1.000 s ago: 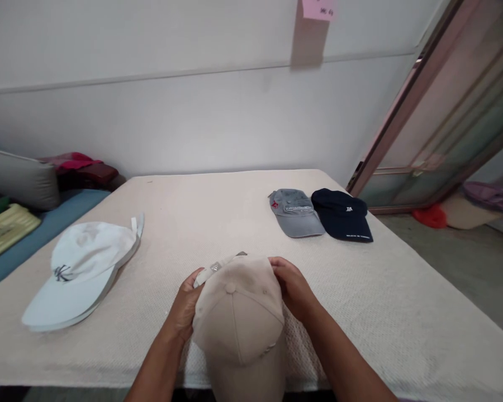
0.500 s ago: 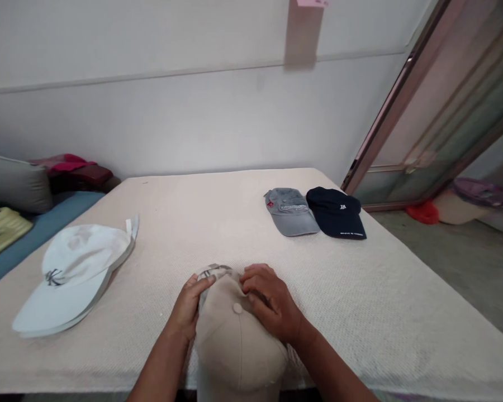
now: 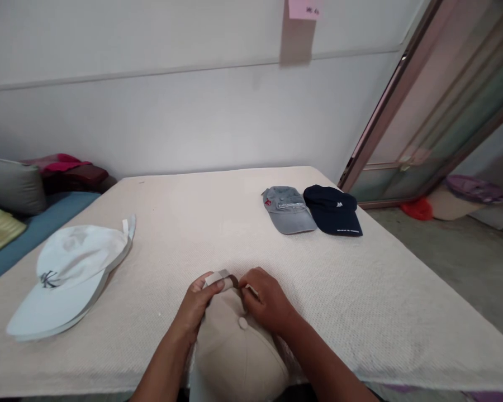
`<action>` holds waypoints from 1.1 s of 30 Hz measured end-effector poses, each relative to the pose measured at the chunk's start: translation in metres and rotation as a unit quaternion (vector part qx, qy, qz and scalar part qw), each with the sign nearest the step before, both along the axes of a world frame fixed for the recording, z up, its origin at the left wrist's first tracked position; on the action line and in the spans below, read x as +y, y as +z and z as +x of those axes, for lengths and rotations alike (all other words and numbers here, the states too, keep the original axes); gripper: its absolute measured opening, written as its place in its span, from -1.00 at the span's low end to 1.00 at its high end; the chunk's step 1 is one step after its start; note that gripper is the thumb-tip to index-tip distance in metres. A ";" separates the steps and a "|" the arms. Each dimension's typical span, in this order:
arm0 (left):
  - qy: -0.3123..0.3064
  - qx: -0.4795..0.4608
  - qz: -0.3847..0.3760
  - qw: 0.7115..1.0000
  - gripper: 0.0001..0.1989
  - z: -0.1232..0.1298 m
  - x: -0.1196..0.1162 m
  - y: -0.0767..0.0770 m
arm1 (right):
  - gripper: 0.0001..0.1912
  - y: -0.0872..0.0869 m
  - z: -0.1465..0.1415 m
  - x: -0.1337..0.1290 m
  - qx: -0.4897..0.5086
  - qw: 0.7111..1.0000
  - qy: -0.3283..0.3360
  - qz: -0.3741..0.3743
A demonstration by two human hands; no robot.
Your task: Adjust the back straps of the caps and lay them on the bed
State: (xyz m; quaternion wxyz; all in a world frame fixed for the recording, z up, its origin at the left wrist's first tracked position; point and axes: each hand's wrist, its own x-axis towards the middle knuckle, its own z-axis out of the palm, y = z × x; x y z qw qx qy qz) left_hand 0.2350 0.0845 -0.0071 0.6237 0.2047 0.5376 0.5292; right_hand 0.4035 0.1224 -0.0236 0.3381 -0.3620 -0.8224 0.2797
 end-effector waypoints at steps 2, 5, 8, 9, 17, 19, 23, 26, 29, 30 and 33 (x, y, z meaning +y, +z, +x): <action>-0.021 0.013 0.005 1.000 -0.70 0.002 0.000 -0.001 | -0.89 0.000 -0.002 0.000 0.018 0.999 -0.025 -0.013; -0.047 0.031 0.010 0.998 -0.70 0.005 0.001 -0.003 | -0.84 0.001 -0.008 -0.001 0.048 0.998 -0.036 -0.022; -0.043 0.065 0.010 0.997 -0.71 0.006 0.002 -0.004 | -0.77 0.001 -0.013 -0.002 0.042 0.999 -0.010 -0.010; -0.041 0.078 0.011 0.996 -0.72 0.006 0.002 -0.004 | -0.78 0.001 -0.015 -0.002 0.033 0.999 -0.002 -0.006; -0.089 0.145 0.079 0.982 -0.85 -0.001 0.000 -0.016 | -0.77 -0.004 -0.020 0.000 -0.019 1.000 0.021 0.010; -0.086 0.159 0.087 0.980 -0.87 -0.001 -0.001 -0.017 | -0.77 -0.005 -0.020 0.000 -0.019 1.000 0.017 0.011; -0.090 0.173 0.091 0.977 -0.88 0.000 -0.001 -0.014 | -0.76 -0.003 -0.020 0.001 -0.022 0.999 0.029 0.006; -0.094 0.192 0.096 0.972 -0.86 0.001 -0.002 -0.011 | -0.75 -0.003 -0.020 0.001 -0.017 0.999 0.035 0.000; -0.097 0.212 0.109 0.966 -0.90 0.003 -0.002 -0.009 | -0.80 -0.005 -0.022 0.001 -0.006 1.000 0.007 0.002; -0.100 0.217 0.112 0.965 -0.91 0.004 -0.002 -0.009 | -0.81 -0.006 -0.023 0.000 -0.001 1.000 -0.002 0.001; -0.107 0.226 0.119 0.961 -0.90 0.006 -0.002 -0.008 | -0.82 -0.005 -0.024 0.000 0.020 1.000 -0.020 -0.012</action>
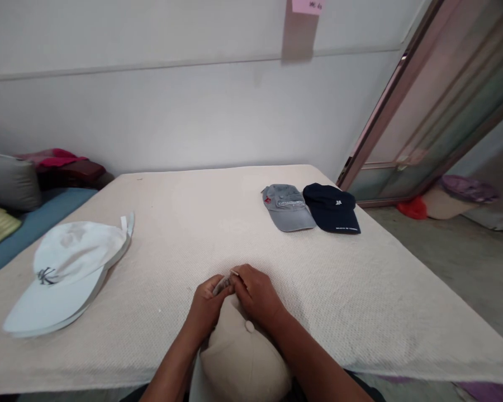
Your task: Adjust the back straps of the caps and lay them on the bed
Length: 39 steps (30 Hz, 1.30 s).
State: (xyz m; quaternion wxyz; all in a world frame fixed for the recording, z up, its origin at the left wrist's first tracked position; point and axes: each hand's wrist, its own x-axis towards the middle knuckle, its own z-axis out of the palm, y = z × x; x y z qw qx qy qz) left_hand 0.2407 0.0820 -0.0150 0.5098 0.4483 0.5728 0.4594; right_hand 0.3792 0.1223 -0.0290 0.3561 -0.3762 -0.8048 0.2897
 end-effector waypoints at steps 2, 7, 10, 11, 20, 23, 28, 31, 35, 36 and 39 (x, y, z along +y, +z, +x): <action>-0.004 0.002 0.004 1.000 -0.87 0.000 -0.001 -0.001 | -0.80 0.001 0.000 0.001 0.024 0.999 -0.026 -0.022; -0.010 -0.075 -0.018 0.997 -0.81 -0.001 -0.004 -0.003 | -0.75 0.000 0.001 0.005 0.115 0.981 -0.094 -0.122; -0.003 -0.129 -0.048 0.990 -0.77 -0.001 -0.005 0.000 | -0.74 0.001 0.002 0.008 0.158 0.971 -0.084 -0.157; 0.002 -0.146 -0.057 0.988 -0.76 -0.002 -0.005 0.002 | -0.74 0.002 0.002 0.009 0.171 0.968 -0.070 -0.167; 0.039 -0.288 -0.100 0.951 -0.74 0.000 -0.007 0.008 | -0.63 0.014 0.014 0.010 0.183 0.935 0.094 -0.289; 0.034 -0.312 -0.100 0.944 -0.71 0.000 -0.008 0.007 | -0.67 0.014 0.015 0.008 0.220 0.881 0.116 -0.403; 0.038 -0.341 -0.085 0.935 -0.73 -0.004 -0.009 0.009 | -0.79 0.008 0.016 0.012 0.312 0.811 0.080 -0.488; 0.036 -0.362 -0.067 0.929 -0.77 -0.010 -0.011 0.012 | -0.83 0.001 0.018 0.018 0.393 0.756 0.041 -0.521; 0.095 -0.399 -0.044 0.911 -0.80 -0.019 -0.011 0.012 | -0.85 -0.006 0.020 0.025 0.485 0.684 -0.018 -0.545; 0.116 -0.408 -0.044 0.904 -0.79 -0.022 -0.010 0.012 | -0.84 -0.007 0.020 0.026 0.491 0.673 -0.024 -0.552; 0.155 -0.437 -0.052 0.885 -0.73 -0.030 -0.006 0.011 | -0.76 -0.008 0.016 0.023 0.469 0.657 -0.038 -0.589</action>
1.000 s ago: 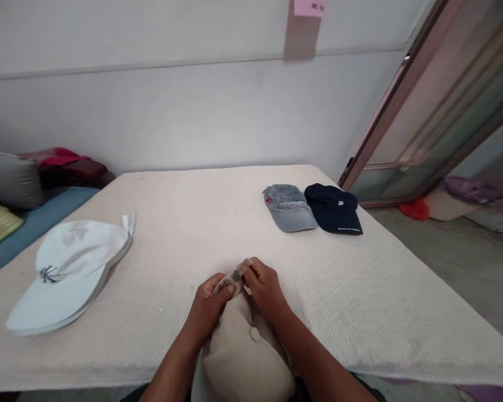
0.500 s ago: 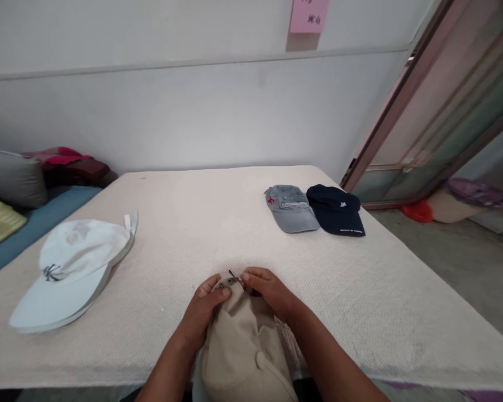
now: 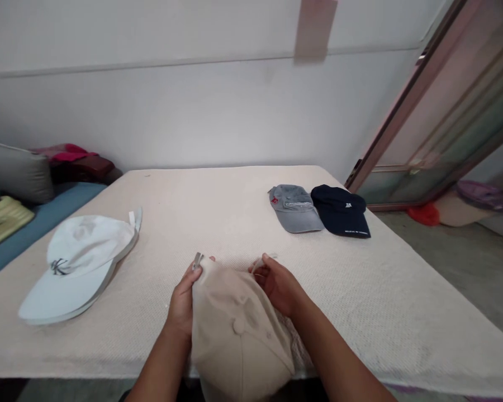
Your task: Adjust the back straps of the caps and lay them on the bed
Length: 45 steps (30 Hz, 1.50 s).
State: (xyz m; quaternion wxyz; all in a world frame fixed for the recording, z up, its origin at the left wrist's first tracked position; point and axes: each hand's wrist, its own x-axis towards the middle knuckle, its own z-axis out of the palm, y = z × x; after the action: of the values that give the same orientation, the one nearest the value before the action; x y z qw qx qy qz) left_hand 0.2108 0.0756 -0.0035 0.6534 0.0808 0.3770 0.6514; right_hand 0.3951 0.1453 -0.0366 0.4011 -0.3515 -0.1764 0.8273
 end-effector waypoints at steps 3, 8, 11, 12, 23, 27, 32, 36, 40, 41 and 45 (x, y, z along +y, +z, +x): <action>0.021 -0.047 -0.019 0.998 -0.74 -0.009 0.003 0.002 | -0.66 0.003 -0.004 -0.008 -0.017 0.997 0.070 -0.025; 0.060 -0.076 0.004 0.995 -0.79 -0.026 0.007 0.004 | -0.57 0.012 -0.001 -0.022 0.026 0.976 0.217 -0.007; 0.057 -0.074 -0.028 0.995 -0.83 -0.034 0.010 0.003 | -0.70 0.014 0.000 -0.025 0.058 0.973 0.217 0.053; 0.047 -0.069 -0.046 0.995 -0.82 -0.034 0.010 0.003 | -0.73 0.015 0.000 -0.025 0.063 0.974 0.202 0.074; -0.032 0.020 -0.030 0.999 -0.72 -0.006 -0.010 0.002 | -0.86 0.004 0.005 0.009 0.040 0.977 -0.209 0.014; -0.060 -0.004 -0.020 0.998 -0.78 0.003 -0.030 -0.009 | -0.82 -0.002 0.010 0.021 0.102 0.966 -0.238 0.000; -0.054 -0.002 -0.029 0.998 -0.74 0.016 -0.044 -0.026 | -0.73 0.000 0.007 0.027 0.113 0.965 -0.237 -0.021; 0.045 0.035 -0.041 0.997 -0.86 0.010 -0.037 -0.024 | -0.78 0.001 -0.003 0.022 0.073 0.966 -0.248 -0.019; 0.130 0.073 -0.001 0.989 -0.91 -0.028 -0.026 -0.001 | -0.82 -0.002 -0.008 0.013 0.031 0.981 -0.188 -0.048; 0.152 0.088 0.017 0.984 -0.90 -0.043 -0.024 0.006 | -0.82 -0.002 -0.008 0.011 0.035 0.984 -0.166 -0.050; 0.237 0.161 0.052 0.957 -0.87 -0.122 -0.015 0.038 | -0.87 -0.001 -0.009 0.004 0.063 0.991 -0.113 -0.047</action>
State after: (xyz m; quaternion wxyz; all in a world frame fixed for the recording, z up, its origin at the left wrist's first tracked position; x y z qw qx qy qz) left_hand 0.0892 0.0601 0.0340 0.4061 0.1262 0.4512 0.7846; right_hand 0.3863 0.1498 -0.0380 0.4853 -0.3349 -0.0713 0.8045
